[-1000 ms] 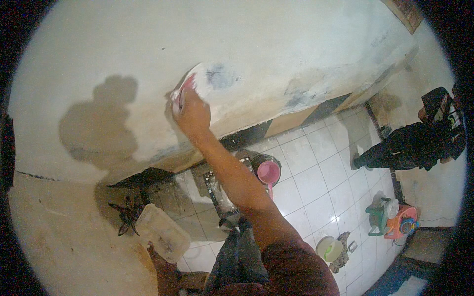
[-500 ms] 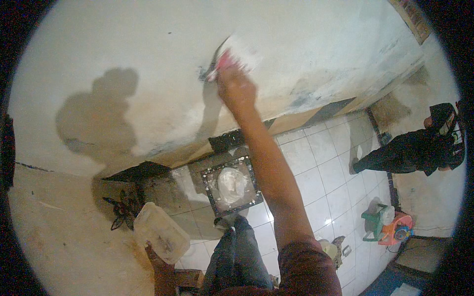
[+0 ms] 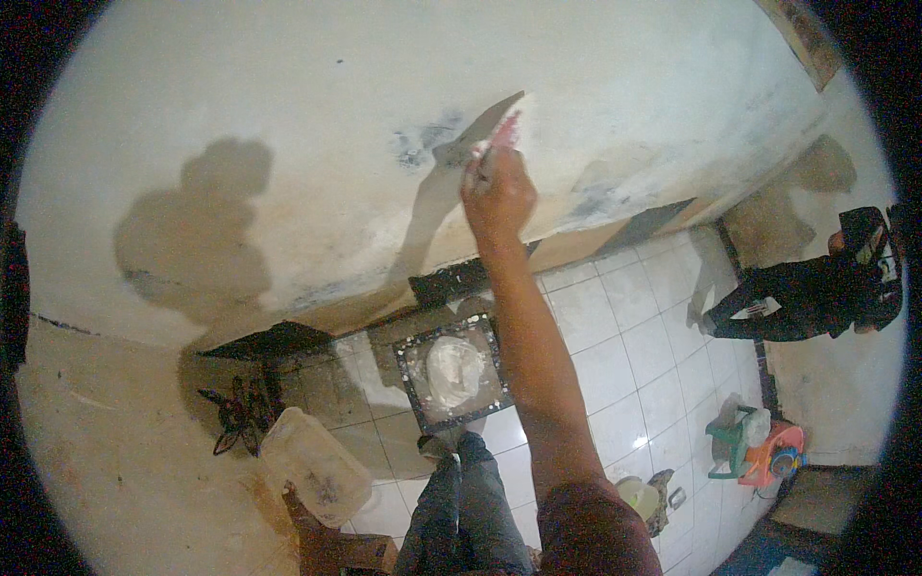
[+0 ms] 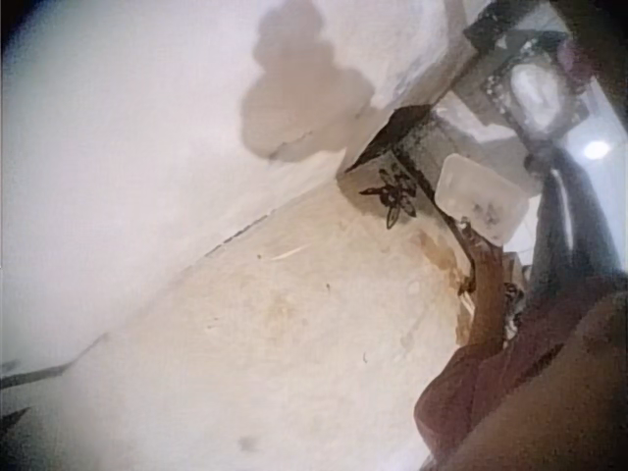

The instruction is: The person applies white putty to an interior wall using a putty knife. They repeatedly scoop the material from a plastic container and spread it in thin layers over various spots on the wall surface.

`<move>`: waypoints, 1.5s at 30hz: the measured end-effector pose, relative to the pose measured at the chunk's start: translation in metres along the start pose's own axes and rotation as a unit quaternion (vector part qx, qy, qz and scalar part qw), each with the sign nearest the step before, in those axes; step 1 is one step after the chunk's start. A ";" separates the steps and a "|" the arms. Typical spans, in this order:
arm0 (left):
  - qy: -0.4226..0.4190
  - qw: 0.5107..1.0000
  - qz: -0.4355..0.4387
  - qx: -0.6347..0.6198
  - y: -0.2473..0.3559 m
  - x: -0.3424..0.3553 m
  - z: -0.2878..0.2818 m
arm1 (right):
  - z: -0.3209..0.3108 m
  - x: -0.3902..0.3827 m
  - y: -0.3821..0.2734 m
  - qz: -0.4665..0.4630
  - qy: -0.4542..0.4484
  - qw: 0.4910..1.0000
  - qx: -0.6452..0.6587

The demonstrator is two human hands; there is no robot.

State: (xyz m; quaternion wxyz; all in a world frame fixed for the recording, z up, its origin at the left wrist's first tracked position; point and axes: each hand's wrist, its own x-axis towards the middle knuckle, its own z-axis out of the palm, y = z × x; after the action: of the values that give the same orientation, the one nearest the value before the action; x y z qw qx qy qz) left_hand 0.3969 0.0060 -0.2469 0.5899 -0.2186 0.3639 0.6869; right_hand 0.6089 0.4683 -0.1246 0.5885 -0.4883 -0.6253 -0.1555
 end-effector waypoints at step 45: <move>-0.001 0.998 0.062 0.002 -0.015 0.028 -0.013 | -0.022 -0.047 0.104 -0.455 -0.183 0.871 -0.036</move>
State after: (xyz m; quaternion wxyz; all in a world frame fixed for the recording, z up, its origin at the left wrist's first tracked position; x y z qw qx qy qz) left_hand 0.4037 0.0152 -0.2789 0.5472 -0.1936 0.3776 0.7215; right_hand 0.6959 0.4807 -0.2000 0.3096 -0.1905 -0.8686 -0.3368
